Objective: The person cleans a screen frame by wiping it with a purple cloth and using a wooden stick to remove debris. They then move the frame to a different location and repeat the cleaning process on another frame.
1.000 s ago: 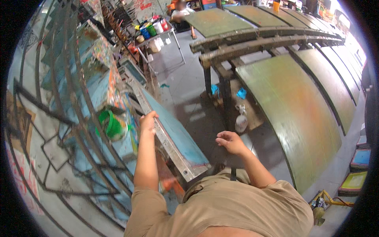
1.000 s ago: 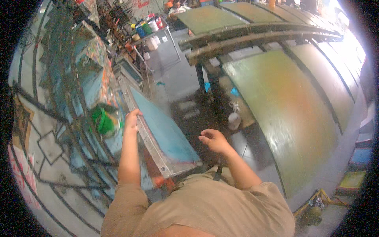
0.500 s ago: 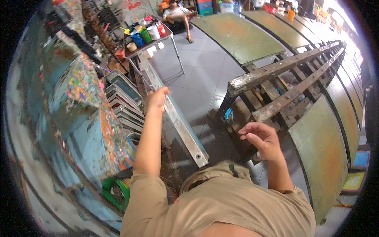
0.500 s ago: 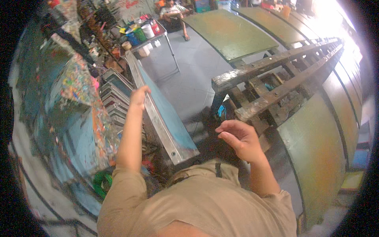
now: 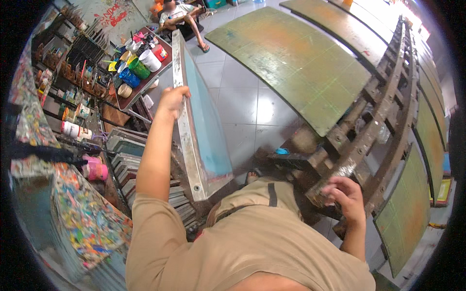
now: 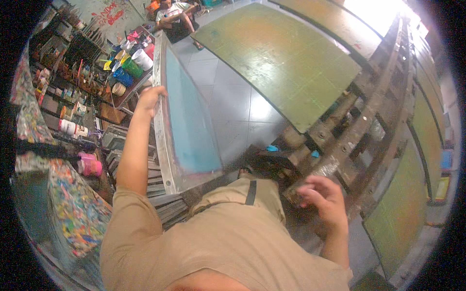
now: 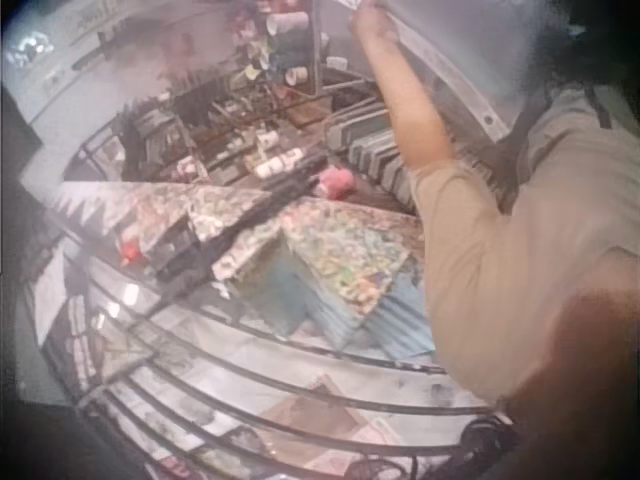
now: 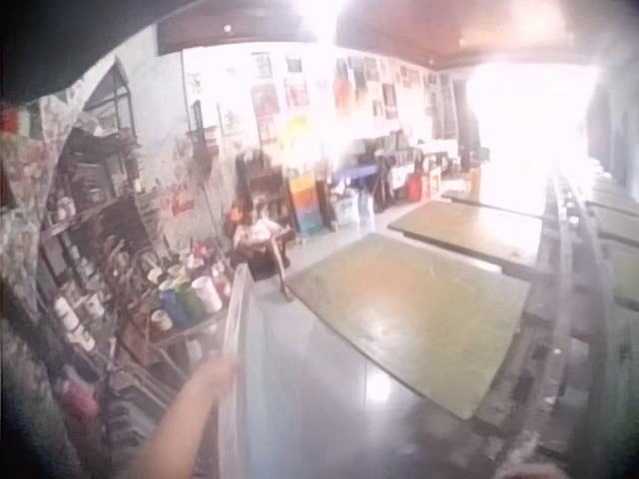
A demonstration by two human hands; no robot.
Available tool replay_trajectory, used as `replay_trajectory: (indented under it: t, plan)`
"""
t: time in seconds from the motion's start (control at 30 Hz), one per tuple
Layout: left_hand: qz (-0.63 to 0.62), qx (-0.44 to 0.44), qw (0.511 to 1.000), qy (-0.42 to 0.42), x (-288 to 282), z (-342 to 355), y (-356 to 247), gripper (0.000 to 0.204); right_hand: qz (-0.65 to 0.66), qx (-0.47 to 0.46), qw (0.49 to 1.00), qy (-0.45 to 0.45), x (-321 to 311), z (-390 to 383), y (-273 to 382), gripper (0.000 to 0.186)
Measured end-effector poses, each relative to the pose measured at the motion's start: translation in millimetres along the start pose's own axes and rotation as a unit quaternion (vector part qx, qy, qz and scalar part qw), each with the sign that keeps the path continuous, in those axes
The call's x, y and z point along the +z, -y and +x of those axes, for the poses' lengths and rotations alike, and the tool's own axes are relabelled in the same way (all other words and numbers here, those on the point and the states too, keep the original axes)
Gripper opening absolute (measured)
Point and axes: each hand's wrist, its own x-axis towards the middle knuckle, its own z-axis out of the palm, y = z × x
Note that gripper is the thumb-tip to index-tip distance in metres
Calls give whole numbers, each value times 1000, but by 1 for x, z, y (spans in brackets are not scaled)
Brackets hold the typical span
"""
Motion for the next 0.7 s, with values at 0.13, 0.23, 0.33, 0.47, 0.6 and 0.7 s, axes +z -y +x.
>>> replay_trajectory:
  t: [0.13, 0.23, 0.33, 0.47, 0.6, 0.7]
  plan:
    - [30, -12, 999, 37, -9, 66, -20, 11, 15, 64, 997, -35, -7, 4, -1, 32]
    - [7, -4, 999, 43, -12, 120, -21, 3, -21, 102, 993, -61, 9, 13, 20, 41]
    - [-15, -27, 998, 63, -17, 181, -23, 2, -88, 160, 977, -107, 24, 29, 43, 53]
    - [-78, -58, 990, 104, -17, 268, -18, 6, -272, 182, 934, -142, 54, 55, 58, 58]
    - [-107, -78, 982, 131, -9, 356, -17, 11, -239, 52, 937, -249, 118, 115, 59, 57]
    - [-111, -97, 978, 149, -2, 444, -13, 15, -235, -60, 904, -352, 180, 198, 53, 61]
